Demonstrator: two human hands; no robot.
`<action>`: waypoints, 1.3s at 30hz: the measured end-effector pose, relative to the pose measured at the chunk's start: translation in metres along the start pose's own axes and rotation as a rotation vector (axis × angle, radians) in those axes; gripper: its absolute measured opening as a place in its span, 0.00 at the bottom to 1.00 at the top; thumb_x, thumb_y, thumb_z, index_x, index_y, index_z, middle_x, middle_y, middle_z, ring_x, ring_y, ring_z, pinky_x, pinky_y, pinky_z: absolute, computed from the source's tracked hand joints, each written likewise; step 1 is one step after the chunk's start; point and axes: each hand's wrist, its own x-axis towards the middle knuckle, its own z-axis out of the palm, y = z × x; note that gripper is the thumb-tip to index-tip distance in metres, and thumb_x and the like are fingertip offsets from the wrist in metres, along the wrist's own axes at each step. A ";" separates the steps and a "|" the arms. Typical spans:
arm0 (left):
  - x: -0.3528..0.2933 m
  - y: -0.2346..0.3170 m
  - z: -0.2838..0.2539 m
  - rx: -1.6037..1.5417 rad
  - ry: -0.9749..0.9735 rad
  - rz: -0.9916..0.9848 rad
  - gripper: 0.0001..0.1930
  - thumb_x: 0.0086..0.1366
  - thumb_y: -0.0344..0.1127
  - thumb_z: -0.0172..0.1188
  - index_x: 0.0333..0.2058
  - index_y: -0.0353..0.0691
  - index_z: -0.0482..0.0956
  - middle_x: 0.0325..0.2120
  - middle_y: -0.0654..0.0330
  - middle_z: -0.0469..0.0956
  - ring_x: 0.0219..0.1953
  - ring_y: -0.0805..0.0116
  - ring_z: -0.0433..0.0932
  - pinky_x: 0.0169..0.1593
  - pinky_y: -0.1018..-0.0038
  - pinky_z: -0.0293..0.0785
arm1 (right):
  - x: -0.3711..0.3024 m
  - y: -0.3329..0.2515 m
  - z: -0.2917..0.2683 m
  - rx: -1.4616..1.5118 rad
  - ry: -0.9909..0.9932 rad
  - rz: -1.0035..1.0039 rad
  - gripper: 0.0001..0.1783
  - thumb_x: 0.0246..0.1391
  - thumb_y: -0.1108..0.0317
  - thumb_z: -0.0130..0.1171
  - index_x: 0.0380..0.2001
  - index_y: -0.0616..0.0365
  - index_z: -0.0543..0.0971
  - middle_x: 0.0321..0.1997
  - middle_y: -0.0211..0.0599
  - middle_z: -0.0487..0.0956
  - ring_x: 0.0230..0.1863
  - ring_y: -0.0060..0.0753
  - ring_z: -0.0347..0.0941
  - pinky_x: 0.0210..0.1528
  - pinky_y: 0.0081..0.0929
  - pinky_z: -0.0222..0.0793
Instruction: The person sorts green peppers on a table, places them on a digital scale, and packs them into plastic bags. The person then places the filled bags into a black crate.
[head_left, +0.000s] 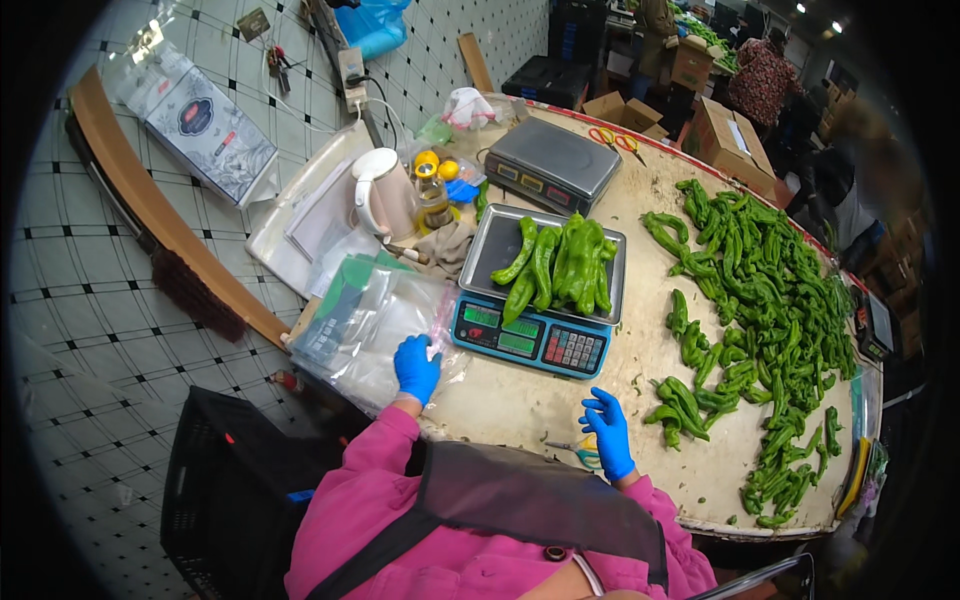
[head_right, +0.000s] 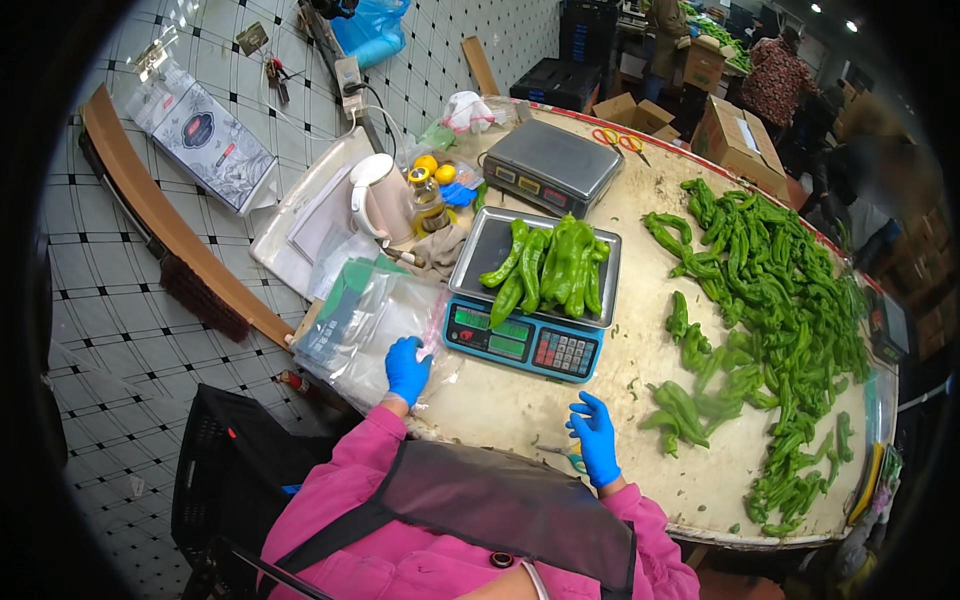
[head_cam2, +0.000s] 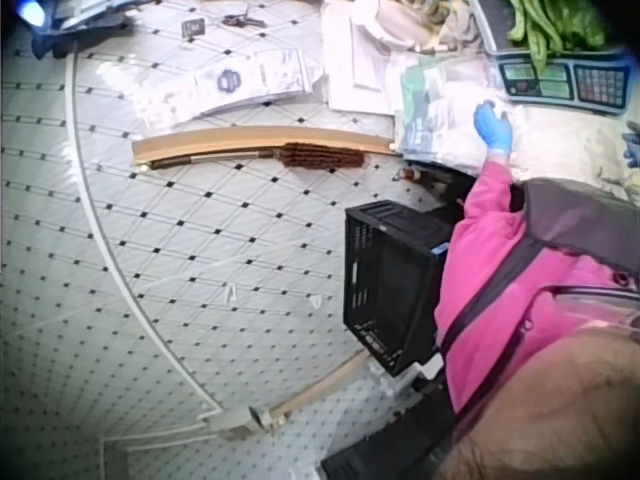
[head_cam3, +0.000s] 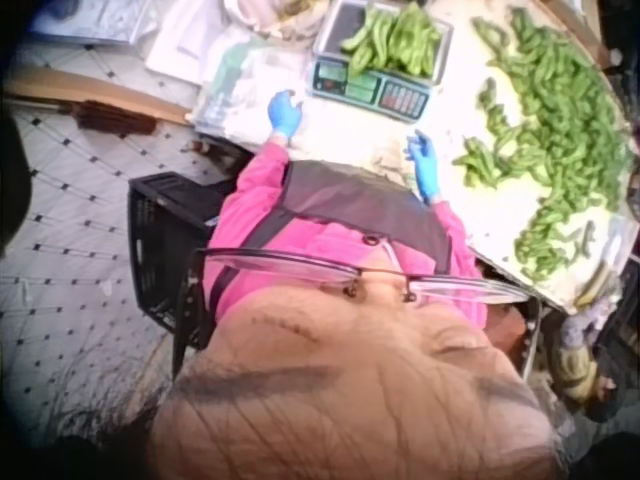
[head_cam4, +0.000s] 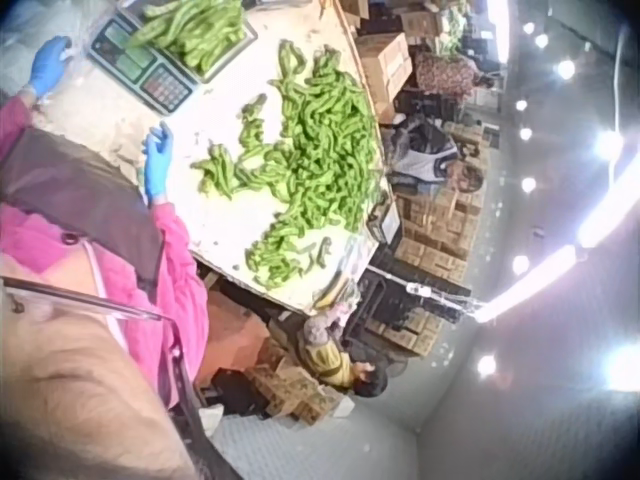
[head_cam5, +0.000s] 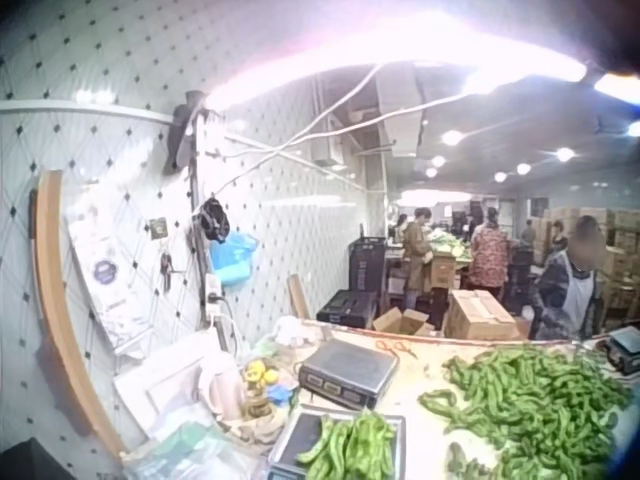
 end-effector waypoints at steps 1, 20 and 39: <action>-0.009 -0.012 -0.003 0.060 -0.028 -0.061 0.17 0.49 0.40 0.71 0.35 0.45 0.76 0.34 0.53 0.74 0.40 0.49 0.75 0.39 0.55 0.71 | -0.001 0.000 0.004 -0.010 -0.009 0.009 0.26 0.60 0.66 0.56 0.61 0.56 0.66 0.50 0.38 0.75 0.40 0.28 0.75 0.40 0.25 0.72; 0.026 -0.025 0.001 -0.308 -0.049 -0.205 0.08 0.55 0.34 0.66 0.33 0.43 0.77 0.32 0.52 0.79 0.33 0.53 0.79 0.36 0.64 0.74 | -0.016 0.014 0.025 -0.023 -0.043 0.081 0.19 0.61 0.66 0.56 0.54 0.59 0.74 0.41 0.36 0.81 0.36 0.24 0.76 0.38 0.22 0.71; 0.106 0.234 0.021 -0.219 0.094 0.521 0.27 0.58 0.41 0.63 0.51 0.30 0.72 0.32 0.49 0.73 0.34 0.51 0.76 0.34 0.61 0.74 | 0.004 -0.004 -0.009 0.018 0.078 -0.031 0.16 0.61 0.69 0.55 0.52 0.59 0.75 0.39 0.33 0.80 0.35 0.21 0.74 0.38 0.20 0.69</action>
